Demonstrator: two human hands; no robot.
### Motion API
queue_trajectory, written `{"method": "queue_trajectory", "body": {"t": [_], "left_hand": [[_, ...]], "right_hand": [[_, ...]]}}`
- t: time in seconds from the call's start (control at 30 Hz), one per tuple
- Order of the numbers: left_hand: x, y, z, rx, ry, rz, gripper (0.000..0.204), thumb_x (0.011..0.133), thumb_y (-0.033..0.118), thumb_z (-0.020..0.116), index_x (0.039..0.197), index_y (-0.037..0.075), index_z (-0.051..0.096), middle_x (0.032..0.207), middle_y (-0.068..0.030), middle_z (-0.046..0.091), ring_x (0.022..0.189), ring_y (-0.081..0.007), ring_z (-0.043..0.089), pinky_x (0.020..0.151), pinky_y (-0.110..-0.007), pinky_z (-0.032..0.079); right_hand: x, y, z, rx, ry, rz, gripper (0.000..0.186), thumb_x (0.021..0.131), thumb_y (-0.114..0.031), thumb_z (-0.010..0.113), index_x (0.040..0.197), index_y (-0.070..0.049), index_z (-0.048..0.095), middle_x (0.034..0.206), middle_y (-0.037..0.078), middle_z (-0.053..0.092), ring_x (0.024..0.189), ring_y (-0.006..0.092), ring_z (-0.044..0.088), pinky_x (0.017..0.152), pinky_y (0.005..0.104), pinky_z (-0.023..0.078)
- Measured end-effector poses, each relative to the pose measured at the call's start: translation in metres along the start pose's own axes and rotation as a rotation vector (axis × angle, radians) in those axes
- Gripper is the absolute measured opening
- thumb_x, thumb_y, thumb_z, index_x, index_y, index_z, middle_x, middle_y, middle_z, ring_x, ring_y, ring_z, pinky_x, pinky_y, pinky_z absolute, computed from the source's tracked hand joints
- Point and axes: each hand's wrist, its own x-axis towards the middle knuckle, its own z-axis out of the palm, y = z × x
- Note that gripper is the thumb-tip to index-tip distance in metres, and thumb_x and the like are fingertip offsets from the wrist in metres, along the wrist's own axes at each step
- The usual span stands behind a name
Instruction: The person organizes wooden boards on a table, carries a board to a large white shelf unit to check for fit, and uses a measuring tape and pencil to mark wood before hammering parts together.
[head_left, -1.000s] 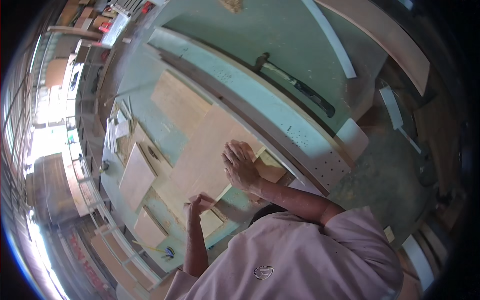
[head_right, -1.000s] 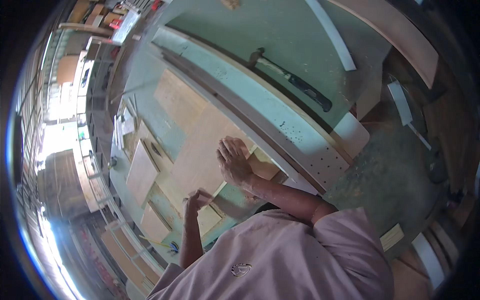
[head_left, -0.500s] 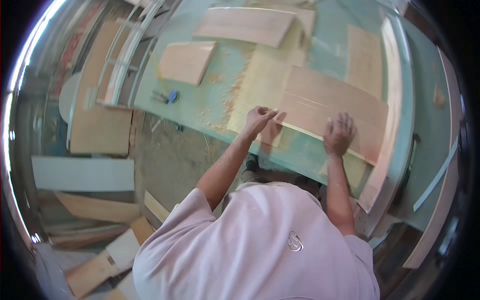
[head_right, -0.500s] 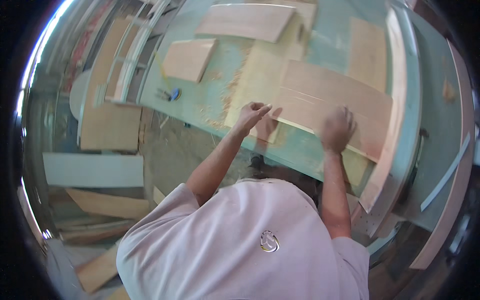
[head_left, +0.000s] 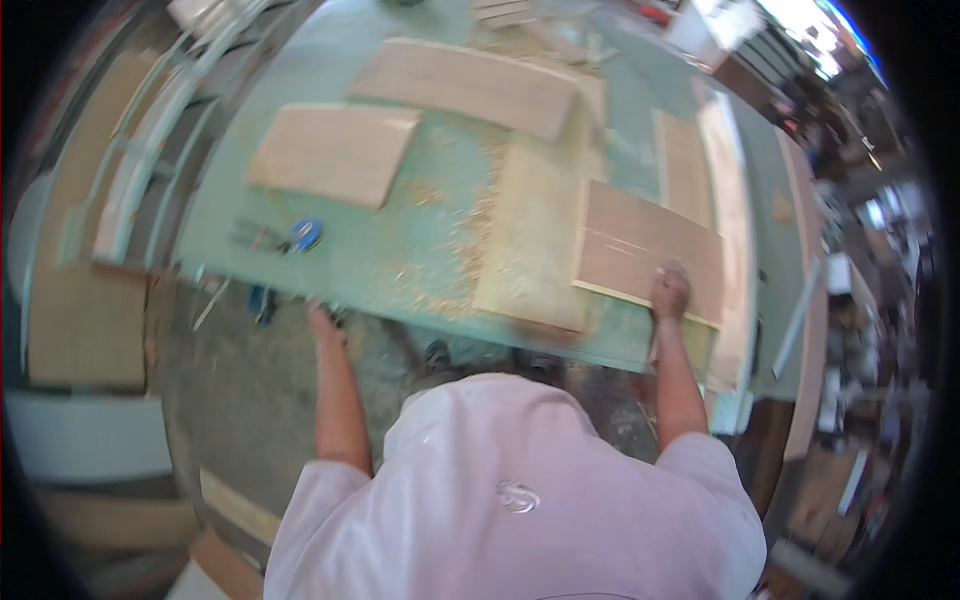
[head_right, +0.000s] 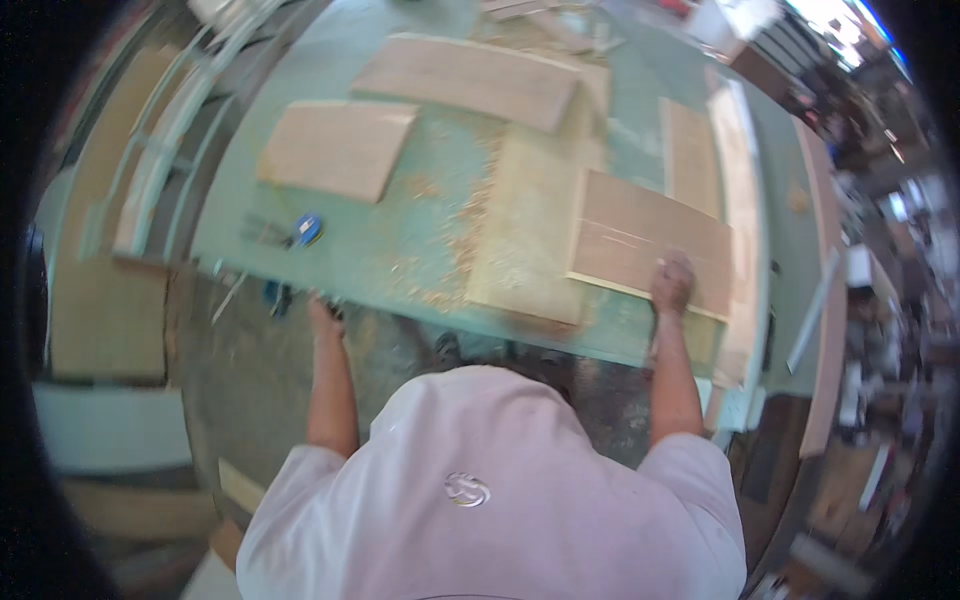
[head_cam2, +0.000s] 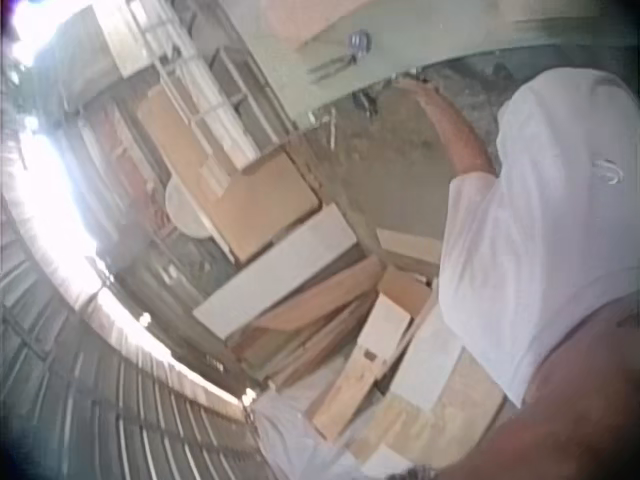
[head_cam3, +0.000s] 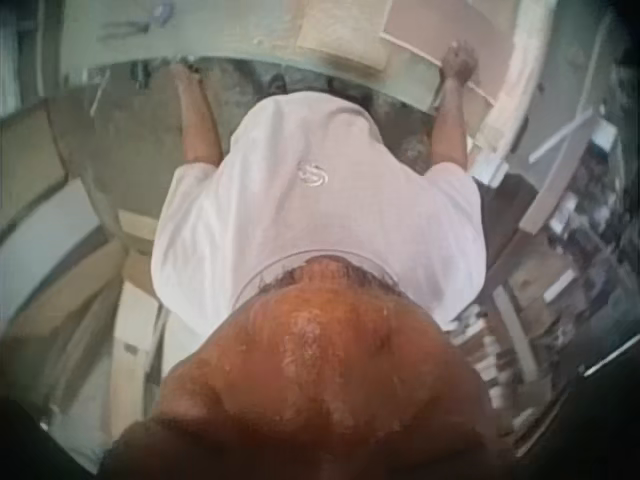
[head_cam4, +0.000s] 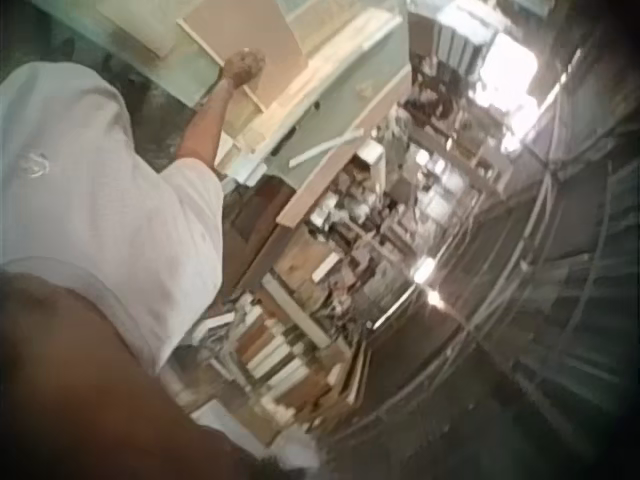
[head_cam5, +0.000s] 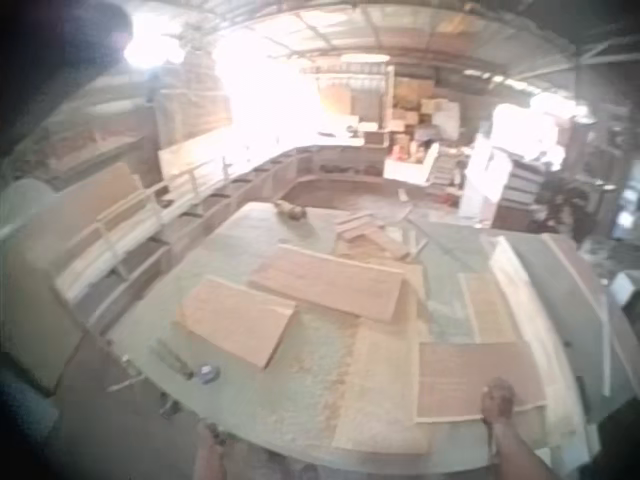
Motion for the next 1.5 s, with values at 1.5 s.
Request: {"method": "queue_trajectory", "body": {"t": [1.5], "left_hand": [[-0.221, -0.14, 0.373, 1.435, -1.296, 0.799, 0.034, 0.091, 0.033, 0.059, 0.085, 0.0, 0.054, 0.072, -0.0245, 0.063, 0.075, -0.0446, 0.063, 0.069, -0.052, 0.048]], "right_hand": [[0.01, -0.052, 0.005, -0.003, 0.265, 0.164, 0.045, 0.089, -0.034, 0.058, 0.117, 0.0, 0.064, 0.126, 0.021, 0.06, 0.122, 0.0379, 0.052, 0.109, 0.0471, 0.035]]}}
